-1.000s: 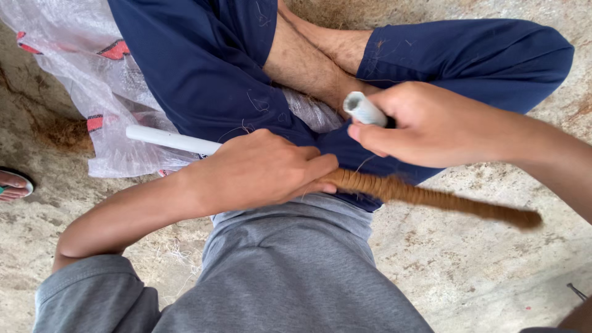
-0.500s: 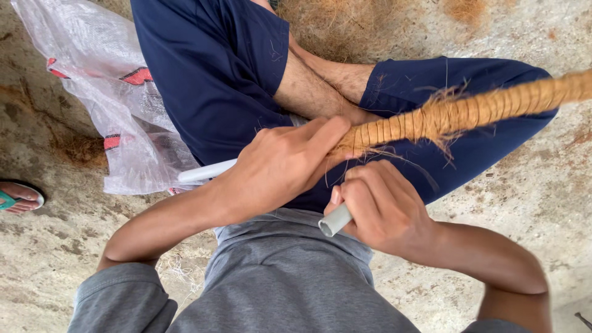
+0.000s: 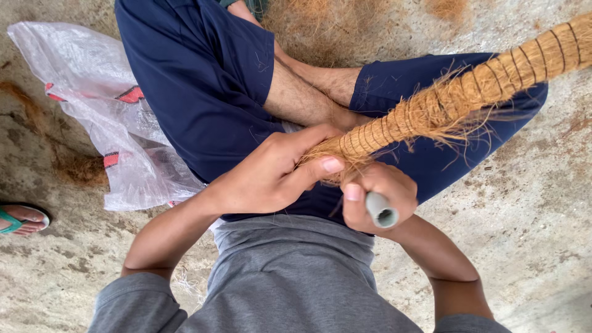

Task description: The person sits cross-legged on the floor and wraps a fibrous rope around a long cylindrical object. They use their hands to pull and tighten the rope, occasionally using a white plastic tube to assist in the wrapping process.

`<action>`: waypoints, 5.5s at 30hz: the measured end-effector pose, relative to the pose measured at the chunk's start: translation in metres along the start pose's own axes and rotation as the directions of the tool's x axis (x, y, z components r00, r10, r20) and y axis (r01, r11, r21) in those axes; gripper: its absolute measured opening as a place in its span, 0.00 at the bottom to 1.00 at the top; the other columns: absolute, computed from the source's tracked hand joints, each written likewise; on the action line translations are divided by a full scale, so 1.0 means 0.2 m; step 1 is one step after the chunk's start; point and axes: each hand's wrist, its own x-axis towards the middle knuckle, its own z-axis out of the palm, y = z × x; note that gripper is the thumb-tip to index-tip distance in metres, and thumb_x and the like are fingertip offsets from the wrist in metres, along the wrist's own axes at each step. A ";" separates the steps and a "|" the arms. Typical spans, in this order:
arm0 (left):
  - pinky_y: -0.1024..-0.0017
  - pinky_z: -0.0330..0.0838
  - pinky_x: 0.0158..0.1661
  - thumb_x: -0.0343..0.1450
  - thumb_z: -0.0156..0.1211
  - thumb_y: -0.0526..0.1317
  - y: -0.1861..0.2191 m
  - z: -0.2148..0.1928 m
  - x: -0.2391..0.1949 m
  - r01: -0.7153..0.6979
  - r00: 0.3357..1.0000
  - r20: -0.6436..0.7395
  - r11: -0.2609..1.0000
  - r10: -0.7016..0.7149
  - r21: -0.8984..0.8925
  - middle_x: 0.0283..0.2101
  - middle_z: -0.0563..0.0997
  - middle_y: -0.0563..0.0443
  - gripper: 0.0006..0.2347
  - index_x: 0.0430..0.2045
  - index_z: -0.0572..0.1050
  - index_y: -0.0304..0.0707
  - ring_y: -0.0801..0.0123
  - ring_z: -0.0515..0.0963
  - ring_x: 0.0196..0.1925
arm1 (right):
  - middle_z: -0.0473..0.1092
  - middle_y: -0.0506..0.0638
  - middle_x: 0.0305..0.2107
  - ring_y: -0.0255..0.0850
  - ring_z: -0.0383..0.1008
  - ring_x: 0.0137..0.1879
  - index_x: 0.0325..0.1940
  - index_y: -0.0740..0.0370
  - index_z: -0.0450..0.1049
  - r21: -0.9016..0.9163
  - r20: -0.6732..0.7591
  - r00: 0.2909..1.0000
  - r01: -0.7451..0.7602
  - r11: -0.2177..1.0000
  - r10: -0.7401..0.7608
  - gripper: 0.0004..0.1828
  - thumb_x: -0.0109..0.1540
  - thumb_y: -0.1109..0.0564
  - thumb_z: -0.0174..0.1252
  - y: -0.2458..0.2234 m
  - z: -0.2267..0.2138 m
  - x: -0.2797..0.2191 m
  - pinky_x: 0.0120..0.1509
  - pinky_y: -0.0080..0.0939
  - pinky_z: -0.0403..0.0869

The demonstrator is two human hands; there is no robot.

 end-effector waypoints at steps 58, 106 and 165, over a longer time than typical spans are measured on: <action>0.65 0.68 0.12 0.77 0.51 0.44 0.13 0.05 -0.03 -0.190 0.927 0.375 0.868 0.005 0.459 0.21 0.79 0.48 0.12 0.35 0.74 0.31 0.63 0.78 0.14 | 0.63 0.42 0.17 0.29 0.61 0.20 0.28 0.59 0.66 -0.112 0.885 0.194 -0.794 0.598 0.423 0.18 0.71 0.49 0.46 0.10 -0.43 0.50 0.22 0.33 0.66; 0.82 0.61 0.27 0.83 0.44 0.45 0.05 0.03 0.09 0.194 0.975 0.016 0.816 -0.222 -0.545 0.27 0.73 0.57 0.17 0.58 0.71 0.30 0.83 0.67 0.25 | 0.71 0.48 0.29 0.27 0.64 0.27 0.58 0.75 0.72 0.586 0.155 0.854 -0.484 0.650 0.496 0.20 0.73 0.52 0.62 -0.04 -0.10 0.27 0.30 0.27 0.61; 0.78 0.46 0.16 0.82 0.45 0.48 -0.05 0.03 0.16 0.384 0.923 0.320 0.468 -0.213 -0.796 0.19 0.59 0.60 0.16 0.34 0.67 0.32 0.82 0.56 0.16 | 0.72 0.47 0.28 0.25 0.59 0.27 0.64 0.72 0.71 0.534 0.296 0.743 -0.649 0.542 0.600 0.21 0.68 0.62 0.58 -0.11 -0.18 0.37 0.28 0.26 0.59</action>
